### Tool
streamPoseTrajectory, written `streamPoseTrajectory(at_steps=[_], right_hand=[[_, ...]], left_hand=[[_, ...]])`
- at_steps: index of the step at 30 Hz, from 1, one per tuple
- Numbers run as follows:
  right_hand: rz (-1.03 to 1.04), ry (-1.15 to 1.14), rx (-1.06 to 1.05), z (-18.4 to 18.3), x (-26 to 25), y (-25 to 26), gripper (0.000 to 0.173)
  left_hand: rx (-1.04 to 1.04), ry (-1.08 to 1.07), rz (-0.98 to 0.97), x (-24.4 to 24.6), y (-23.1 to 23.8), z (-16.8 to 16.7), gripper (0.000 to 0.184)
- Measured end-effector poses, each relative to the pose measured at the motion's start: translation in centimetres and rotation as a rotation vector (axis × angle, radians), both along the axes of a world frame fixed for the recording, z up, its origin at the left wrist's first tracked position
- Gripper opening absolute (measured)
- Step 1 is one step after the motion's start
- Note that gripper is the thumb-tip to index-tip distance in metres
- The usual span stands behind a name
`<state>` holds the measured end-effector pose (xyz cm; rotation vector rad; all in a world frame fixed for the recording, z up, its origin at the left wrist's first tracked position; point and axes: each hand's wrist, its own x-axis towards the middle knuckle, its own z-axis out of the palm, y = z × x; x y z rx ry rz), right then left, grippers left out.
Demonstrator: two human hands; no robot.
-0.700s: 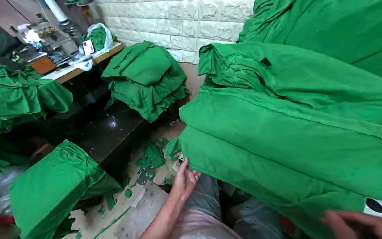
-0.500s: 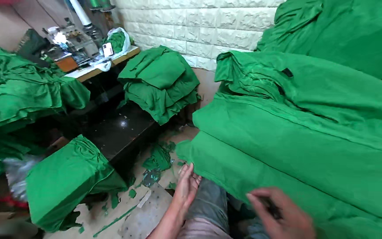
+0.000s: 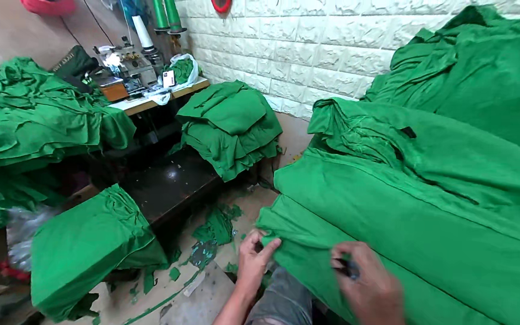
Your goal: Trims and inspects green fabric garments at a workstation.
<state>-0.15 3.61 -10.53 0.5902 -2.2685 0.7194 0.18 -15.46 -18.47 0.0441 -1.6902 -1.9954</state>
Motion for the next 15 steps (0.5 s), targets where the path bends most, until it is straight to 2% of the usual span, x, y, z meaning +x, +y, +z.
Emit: streamPoseTrajectory(at_steps=[1,3,5,7,9,10,12,15], right_hand=[[-0.047,0.014,0.023,1.0,-0.4,1.5,0.013],[-0.135,0.03,0.068,2.1,-1.5,4.3,0.015],[-0.178,-0.023,0.126,2.1,-2.0,6.0,0.015],[-0.167,-0.109,0.179,1.3,-1.8,6.2,0.014],[-0.16,-0.151,0.191,0.0,-1.6,6.0,0.015],[-0.166,-0.158,0.184,-0.6,-1.5,5.9,0.016],[-0.176,-0.156,0.157,-1.1,-1.5,5.7,0.016],[-0.178,-0.155,0.132,-1.3,-1.7,5.6,0.014]], left_hand=[[-0.125,-0.026,0.095,-0.3,-0.7,-0.4,0.014],[-0.169,-0.152,0.201,-1.0,-2.3,-1.6,0.012],[-0.081,-0.32,0.132,-1.6,-3.2,-2.5,0.015],[-0.064,-0.455,-0.03,-1.4,-3.4,-2.6,0.01],[-0.115,-0.528,-0.122,-0.6,-2.8,-2.4,0.034],[-0.146,-0.508,-0.097,-0.1,-2.1,-2.5,0.033],[-0.173,-0.39,-0.018,0.9,-0.7,-3.0,0.021],[-0.088,-0.26,-0.085,1.5,1.0,-2.7,0.03]])
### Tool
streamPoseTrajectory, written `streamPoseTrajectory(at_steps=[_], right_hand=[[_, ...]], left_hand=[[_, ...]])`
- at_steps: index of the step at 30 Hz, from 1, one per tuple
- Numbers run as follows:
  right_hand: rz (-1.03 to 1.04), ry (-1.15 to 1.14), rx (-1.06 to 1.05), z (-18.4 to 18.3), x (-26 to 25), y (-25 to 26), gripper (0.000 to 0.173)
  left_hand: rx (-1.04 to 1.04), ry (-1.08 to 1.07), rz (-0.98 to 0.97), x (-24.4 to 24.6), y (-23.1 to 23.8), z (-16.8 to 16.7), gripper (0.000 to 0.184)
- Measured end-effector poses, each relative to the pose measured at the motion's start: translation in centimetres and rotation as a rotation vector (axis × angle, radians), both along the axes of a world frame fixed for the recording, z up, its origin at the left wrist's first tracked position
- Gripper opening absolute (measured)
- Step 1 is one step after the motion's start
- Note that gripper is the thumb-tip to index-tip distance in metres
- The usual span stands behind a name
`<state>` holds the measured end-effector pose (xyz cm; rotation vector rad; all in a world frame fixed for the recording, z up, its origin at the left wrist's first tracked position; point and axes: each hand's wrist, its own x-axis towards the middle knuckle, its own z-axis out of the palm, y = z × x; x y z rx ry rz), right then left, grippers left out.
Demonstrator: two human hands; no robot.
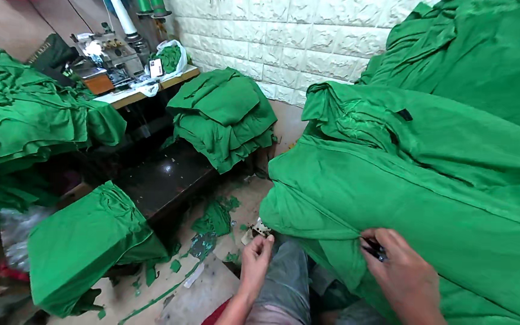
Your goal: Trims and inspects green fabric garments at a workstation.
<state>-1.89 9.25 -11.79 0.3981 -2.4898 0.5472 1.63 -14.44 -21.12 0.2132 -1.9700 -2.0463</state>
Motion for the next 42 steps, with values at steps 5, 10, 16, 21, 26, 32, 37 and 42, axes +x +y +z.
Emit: streamPoseTrajectory(at_steps=[5,10,16,21,26,32,37,42], right_hand=[[0.001,-0.01,-0.012,0.1,-0.1,0.0,0.014],[0.02,0.013,-0.037,0.2,0.1,0.0,0.014],[0.01,0.061,-0.157,1.0,1.3,-1.0,0.028],[0.174,-0.118,-0.259,2.4,2.5,-3.4,0.037],[0.314,-0.194,-0.246,0.4,2.3,-6.6,0.042],[0.32,0.014,-0.026,-1.7,1.6,-9.5,0.025],[0.304,0.072,-0.049,-2.5,1.2,-10.3,0.026],[0.29,-0.044,-0.315,-1.4,1.1,-9.6,0.032]], left_hand=[[0.548,-0.229,-0.189,-1.5,1.3,2.6,0.045],[0.91,-0.198,-0.01,-2.1,1.5,3.3,0.012],[0.68,0.036,0.146,-0.7,1.5,2.3,0.042],[0.293,0.231,0.06,-1.4,0.7,1.4,0.037],[0.151,0.226,0.073,-1.1,-0.7,1.7,0.01],[0.092,0.145,-0.024,1.0,-1.8,1.4,0.014],[-0.146,0.231,0.1,1.1,-1.5,0.6,0.015],[-0.564,0.429,0.234,-1.6,-0.9,0.3,0.029]])
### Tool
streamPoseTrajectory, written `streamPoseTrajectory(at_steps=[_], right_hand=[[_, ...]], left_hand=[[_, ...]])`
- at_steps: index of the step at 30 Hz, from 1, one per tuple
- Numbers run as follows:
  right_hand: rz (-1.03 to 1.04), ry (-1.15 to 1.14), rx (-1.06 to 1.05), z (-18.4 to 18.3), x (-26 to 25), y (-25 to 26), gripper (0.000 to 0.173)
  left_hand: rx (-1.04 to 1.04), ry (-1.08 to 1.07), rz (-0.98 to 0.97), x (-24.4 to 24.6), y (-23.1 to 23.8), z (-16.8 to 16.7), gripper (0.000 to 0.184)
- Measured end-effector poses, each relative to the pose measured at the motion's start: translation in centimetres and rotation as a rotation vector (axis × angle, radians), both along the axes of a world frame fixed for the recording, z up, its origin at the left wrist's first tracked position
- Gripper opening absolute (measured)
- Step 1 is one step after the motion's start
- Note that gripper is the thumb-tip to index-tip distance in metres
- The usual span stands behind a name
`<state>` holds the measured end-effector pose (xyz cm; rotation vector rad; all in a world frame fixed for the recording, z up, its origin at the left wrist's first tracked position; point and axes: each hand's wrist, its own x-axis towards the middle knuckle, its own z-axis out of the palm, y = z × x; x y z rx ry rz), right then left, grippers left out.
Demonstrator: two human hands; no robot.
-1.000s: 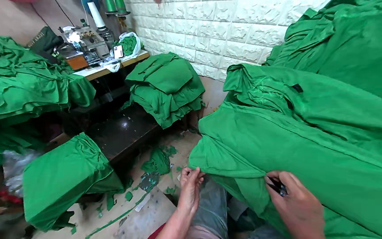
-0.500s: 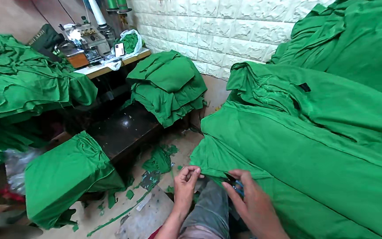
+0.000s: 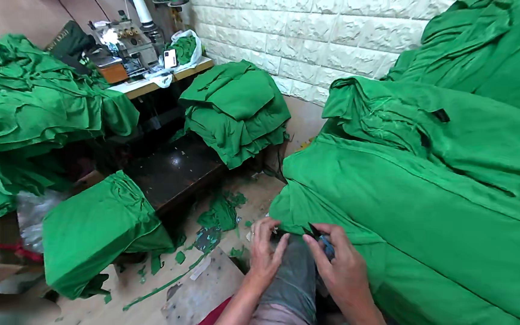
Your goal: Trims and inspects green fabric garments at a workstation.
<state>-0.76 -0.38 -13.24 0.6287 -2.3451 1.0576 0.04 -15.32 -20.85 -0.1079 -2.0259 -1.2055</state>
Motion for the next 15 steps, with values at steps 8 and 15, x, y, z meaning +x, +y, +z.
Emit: streamPoseTrajectory(at_steps=[8,15], right_hand=[[0.003,-0.046,-0.001,0.2,-0.7,1.1,0.034],[0.001,0.131,0.215,-0.9,-0.2,0.0,0.026]], left_hand=[[0.188,-0.103,-0.198,-1.3,0.2,0.7,0.015],[0.414,-0.188,-0.231,2.0,1.2,-0.2,0.024]])
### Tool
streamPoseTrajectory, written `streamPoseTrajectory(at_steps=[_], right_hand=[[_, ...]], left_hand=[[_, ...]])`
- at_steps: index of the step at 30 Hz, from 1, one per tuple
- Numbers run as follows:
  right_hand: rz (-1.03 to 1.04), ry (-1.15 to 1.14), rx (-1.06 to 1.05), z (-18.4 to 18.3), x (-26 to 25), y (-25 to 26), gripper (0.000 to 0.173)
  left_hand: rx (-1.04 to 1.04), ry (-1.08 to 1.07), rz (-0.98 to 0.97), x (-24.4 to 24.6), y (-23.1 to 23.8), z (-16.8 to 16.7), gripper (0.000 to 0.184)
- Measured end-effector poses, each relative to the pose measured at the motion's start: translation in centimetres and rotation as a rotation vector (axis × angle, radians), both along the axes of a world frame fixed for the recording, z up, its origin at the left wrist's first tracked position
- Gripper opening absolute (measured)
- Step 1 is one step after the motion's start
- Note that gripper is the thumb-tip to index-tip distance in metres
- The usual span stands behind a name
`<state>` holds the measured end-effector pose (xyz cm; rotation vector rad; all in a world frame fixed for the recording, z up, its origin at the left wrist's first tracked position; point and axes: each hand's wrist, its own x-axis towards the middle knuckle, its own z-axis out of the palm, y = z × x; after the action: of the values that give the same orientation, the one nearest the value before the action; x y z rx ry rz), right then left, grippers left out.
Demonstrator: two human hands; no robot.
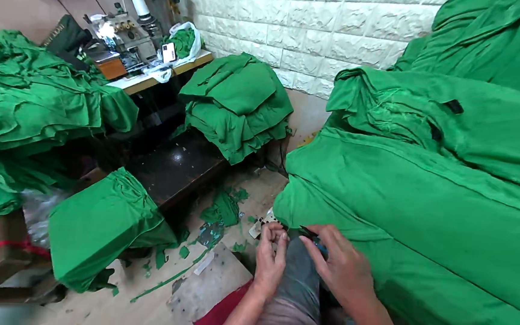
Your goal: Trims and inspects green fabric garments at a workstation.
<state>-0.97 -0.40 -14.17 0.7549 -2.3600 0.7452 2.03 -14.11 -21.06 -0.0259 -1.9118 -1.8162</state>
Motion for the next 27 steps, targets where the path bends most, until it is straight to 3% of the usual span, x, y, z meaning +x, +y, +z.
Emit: streamPoseTrajectory(at_steps=[5,19,23,25,27], right_hand=[[-0.007,0.064,0.069,-1.1,0.1,0.1,0.024],[0.042,0.084,-0.004,-2.3,-0.5,-1.4,0.023],[-0.031,-0.002,-0.114,-1.0,1.1,-0.2,0.027],[-0.093,-0.05,-0.193,0.1,2.0,1.6,0.041],[-0.143,-0.042,-0.245,1.4,2.6,4.2,0.039]], left_hand=[[0.077,0.013,0.021,1.3,-0.2,0.1,0.033],[0.037,0.043,-0.014,1.8,-0.1,0.4,0.023],[-0.212,0.062,0.092,1.0,0.2,-0.6,0.025],[-0.43,0.186,0.197,-0.3,0.6,-1.0,0.038],[-0.597,0.279,0.249,-2.1,0.9,-0.6,0.055]])
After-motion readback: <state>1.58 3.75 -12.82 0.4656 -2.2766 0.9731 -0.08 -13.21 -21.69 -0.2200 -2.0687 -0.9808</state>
